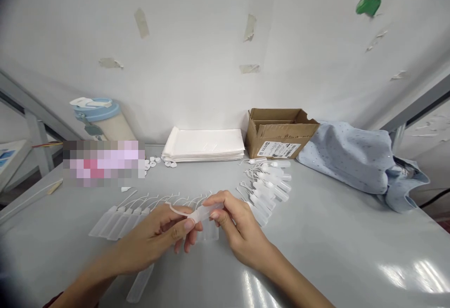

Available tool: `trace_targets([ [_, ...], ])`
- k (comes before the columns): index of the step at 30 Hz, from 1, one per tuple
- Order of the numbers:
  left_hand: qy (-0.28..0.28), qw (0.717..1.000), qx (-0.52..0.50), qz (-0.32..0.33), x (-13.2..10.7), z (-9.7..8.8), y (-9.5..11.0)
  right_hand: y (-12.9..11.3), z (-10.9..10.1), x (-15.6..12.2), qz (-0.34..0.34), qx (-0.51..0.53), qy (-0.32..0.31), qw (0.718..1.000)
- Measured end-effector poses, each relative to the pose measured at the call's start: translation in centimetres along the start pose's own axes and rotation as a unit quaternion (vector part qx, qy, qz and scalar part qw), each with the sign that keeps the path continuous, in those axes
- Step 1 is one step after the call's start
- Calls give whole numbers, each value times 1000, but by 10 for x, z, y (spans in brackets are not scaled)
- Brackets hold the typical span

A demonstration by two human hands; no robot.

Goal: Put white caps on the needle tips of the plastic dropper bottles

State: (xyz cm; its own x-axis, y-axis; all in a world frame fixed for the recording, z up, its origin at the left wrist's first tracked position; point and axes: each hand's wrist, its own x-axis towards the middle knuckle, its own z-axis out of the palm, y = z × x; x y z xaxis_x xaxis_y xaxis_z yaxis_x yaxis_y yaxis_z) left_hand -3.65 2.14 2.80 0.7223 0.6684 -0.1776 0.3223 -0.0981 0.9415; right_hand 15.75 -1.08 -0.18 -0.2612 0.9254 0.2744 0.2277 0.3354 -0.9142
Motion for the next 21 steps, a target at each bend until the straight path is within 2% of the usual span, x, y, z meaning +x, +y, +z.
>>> trace_targets([
  [3,36,998,57,14,-1,4,-3,1,0,0,-9,-20,3,1000],
  [6,105,973,189,84,0,8,-9,0,2,-1,14,-13,25,1000],
  [9,147,925,300,180,3,11,-18,0,5,-2,55,-21,44,997],
  [11,178,879,372,240,7,11,-26,1,7,-2,99,-4,46,994],
  [13,210,828,438,281,11,11,-33,2,9,0,147,29,51,987],
  [15,230,793,478,301,13,12,-37,2,11,2,185,69,56,979],
  [16,233,790,479,303,14,12,-38,2,11,3,198,88,57,975],
  [17,232,799,466,301,14,12,-37,1,11,3,203,102,57,972],
  [19,216,846,402,274,12,11,-32,-2,9,3,188,105,56,975],
  [21,181,902,326,218,9,9,-25,-4,6,1,145,83,50,985],
])
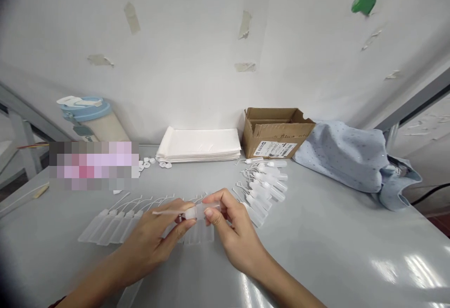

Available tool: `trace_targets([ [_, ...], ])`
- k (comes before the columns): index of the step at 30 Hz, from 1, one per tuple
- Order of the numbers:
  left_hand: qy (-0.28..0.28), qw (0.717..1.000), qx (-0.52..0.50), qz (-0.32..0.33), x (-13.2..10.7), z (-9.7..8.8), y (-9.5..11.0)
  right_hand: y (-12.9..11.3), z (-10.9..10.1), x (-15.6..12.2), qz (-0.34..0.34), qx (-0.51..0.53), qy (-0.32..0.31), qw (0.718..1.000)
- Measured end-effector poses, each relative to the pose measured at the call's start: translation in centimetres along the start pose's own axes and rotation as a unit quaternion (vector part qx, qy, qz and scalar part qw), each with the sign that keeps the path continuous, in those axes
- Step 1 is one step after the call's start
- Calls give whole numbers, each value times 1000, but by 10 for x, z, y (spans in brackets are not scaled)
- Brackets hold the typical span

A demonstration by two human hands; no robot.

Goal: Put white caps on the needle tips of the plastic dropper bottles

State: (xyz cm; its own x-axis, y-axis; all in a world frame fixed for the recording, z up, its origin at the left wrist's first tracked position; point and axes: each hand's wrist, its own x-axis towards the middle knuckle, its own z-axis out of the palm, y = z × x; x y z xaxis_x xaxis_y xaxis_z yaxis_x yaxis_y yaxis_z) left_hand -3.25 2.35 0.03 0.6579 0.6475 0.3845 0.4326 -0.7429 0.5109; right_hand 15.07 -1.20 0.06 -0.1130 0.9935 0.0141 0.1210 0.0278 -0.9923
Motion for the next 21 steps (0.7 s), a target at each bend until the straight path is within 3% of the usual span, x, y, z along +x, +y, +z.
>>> trace_targets([
  [4,-95,991,-54,-82,1,-11,7,-2,-5,-3,-68,-65,-23,995],
  [7,-110,990,-31,-87,-2,-10,6,0,-4,-2,-73,-102,-19,992],
  [11,-47,996,71,-14,-5,0,-3,7,4,0,-46,-84,12,995],
  [15,23,981,177,73,-1,9,-7,7,8,4,-4,-60,28,998],
  [18,30,981,179,74,3,8,-7,3,1,8,-1,-49,29,998],
  [21,37,990,133,15,6,-4,-17,1,-18,15,-46,-71,114,990],
])
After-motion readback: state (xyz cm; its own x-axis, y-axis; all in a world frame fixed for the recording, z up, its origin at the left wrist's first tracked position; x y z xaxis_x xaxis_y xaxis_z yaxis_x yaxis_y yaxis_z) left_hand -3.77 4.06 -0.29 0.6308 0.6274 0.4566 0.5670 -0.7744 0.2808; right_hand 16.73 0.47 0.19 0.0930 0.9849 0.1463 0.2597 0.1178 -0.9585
